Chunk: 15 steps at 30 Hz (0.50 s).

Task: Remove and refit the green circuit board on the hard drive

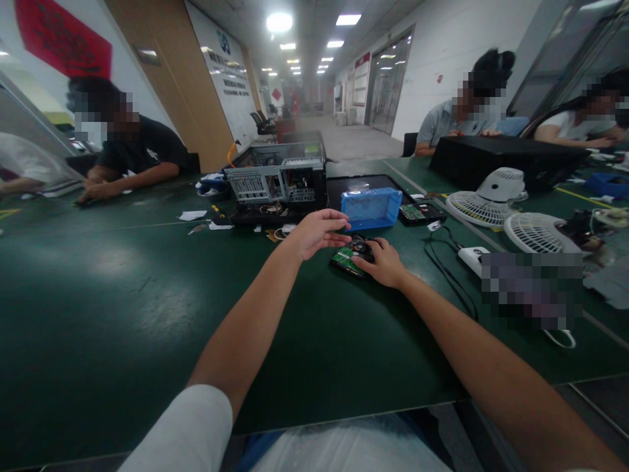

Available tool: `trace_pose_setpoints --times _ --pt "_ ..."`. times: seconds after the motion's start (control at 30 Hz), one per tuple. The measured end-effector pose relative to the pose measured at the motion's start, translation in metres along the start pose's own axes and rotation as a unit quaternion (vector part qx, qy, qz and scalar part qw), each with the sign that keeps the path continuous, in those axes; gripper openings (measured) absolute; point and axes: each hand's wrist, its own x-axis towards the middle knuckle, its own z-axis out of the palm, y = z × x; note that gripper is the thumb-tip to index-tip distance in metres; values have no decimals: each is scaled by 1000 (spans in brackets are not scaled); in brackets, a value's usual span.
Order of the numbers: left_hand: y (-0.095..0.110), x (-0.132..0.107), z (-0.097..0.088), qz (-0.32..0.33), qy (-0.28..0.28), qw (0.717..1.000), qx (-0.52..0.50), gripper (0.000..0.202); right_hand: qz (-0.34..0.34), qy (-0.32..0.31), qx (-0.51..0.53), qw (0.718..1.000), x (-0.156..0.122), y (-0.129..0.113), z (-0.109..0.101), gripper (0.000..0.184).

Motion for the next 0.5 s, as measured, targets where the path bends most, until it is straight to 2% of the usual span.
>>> trace_pose_setpoints --times 0.2,0.4,0.5 --pt "1 0 0 -11 -5 1000 -5 15 -2 -1 2 1000 0 0 0 81" --pt "1 3 -1 -5 18 1000 2 15 0 1 -2 1000 0 1 0 82" --pt "1 2 -1 -11 8 1000 10 17 -1 -2 -6 1000 0 0 0 81"
